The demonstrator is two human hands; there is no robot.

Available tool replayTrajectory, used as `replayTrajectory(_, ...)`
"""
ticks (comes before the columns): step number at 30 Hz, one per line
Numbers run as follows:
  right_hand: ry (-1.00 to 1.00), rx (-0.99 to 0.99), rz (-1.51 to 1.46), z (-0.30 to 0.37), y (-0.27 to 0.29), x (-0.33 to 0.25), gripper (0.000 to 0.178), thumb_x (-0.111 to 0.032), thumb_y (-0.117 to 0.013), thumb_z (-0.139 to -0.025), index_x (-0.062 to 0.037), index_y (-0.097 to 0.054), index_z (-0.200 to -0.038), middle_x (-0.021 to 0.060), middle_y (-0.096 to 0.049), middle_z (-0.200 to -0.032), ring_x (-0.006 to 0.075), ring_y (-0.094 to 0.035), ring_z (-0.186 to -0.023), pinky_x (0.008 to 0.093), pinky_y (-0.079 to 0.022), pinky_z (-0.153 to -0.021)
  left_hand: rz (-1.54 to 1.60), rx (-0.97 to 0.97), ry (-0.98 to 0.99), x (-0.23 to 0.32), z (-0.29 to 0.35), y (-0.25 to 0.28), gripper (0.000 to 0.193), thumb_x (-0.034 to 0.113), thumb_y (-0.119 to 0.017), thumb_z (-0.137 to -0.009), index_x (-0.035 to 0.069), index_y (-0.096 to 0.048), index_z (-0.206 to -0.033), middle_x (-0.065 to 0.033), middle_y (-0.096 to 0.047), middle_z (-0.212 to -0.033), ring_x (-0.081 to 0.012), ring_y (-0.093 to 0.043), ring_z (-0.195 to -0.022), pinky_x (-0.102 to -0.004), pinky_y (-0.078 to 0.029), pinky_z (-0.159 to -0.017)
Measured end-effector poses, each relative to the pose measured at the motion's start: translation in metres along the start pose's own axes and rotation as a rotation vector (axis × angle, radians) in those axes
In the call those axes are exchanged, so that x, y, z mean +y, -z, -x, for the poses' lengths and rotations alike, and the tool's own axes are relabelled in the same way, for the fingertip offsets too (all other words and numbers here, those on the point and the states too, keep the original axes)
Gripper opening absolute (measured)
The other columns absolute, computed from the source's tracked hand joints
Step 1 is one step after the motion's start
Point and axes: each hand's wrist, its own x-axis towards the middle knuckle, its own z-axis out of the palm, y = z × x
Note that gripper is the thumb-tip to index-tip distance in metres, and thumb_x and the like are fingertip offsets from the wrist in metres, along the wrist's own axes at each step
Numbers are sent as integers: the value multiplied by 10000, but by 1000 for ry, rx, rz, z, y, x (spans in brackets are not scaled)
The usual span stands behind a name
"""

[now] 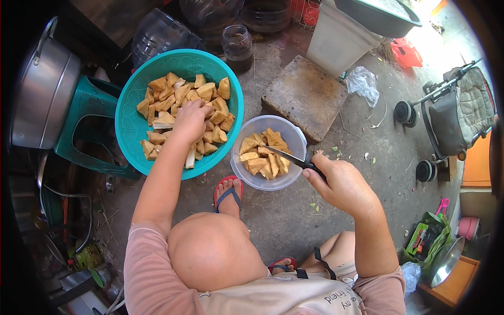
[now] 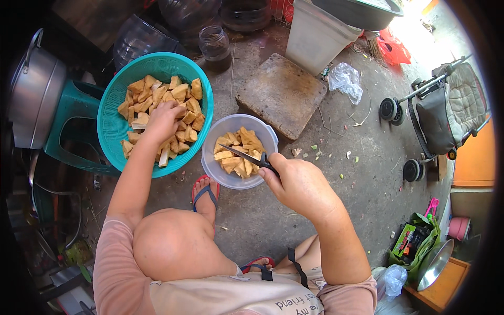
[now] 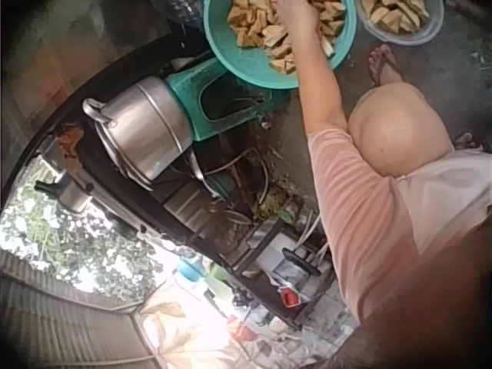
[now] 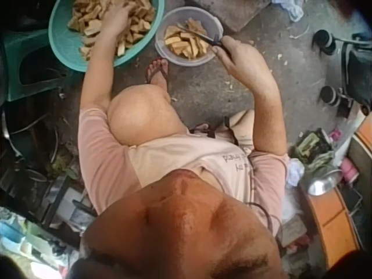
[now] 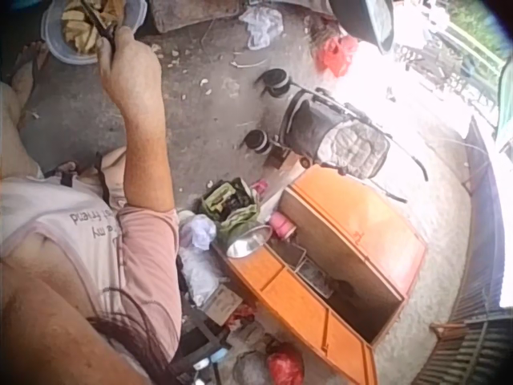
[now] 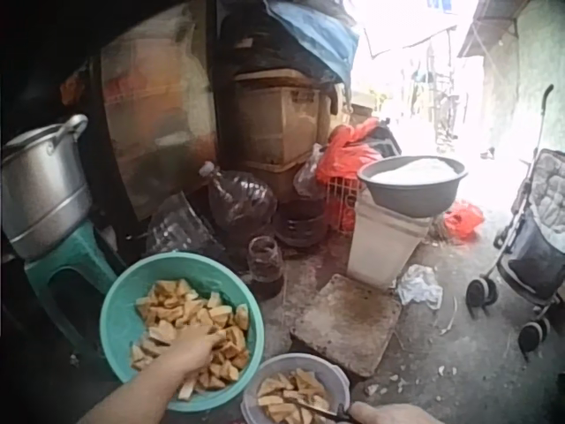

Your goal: The person picks up pieces of fried tofu from a green basket and slices them into smaller pieces using a knife over a clear plastic bucket while sitting on the floor.

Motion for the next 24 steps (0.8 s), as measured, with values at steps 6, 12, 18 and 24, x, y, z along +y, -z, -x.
replayTrajectory(6,-7,-13,12,1,2,5,299,-292,-566,-908,-4,-539,-833,215,-594,-664,398,-600,-653,470,-461,-587,-118,-156,-27,-3,-22,-5,343,51,-624,-744,128,-657,-1077,-95,-586,-1116,-302,-548,-1016,-408,-455,-876)
replayTrajectory(12,-3,-21,-30,-4,8,-1,295,-291,-559,-911,-6,-537,-840,218,-589,-662,404,-595,-654,475,-456,-594,537,35,297,-30,-6,-1,391,58,-535,-838,84,-528,-1228,-83,-598,-1101,-240,-602,-927,-374,-503,-789)
replayTrajectory(18,59,17,-81,-16,9,-11,300,-298,-549,-916,-6,-538,-847,220,-589,-668,410,-594,-668,482,-455,-609,2112,39,363,7,19,28,424,101,-525,-904,123,-436,-1318,-98,-580,-1153,-220,-593,-1036,-337,-492,-935)
replayTrajectory(24,87,69,-87,-29,6,-23,314,-307,-535,-924,2,-536,-865,232,-581,-683,421,-582,-684,481,-445,-613,2224,-51,261,55,35,34,455,141,-617,-903,99,-405,-1304,-86,-560,-1214,-185,-578,-1091,-311,-471,-935)
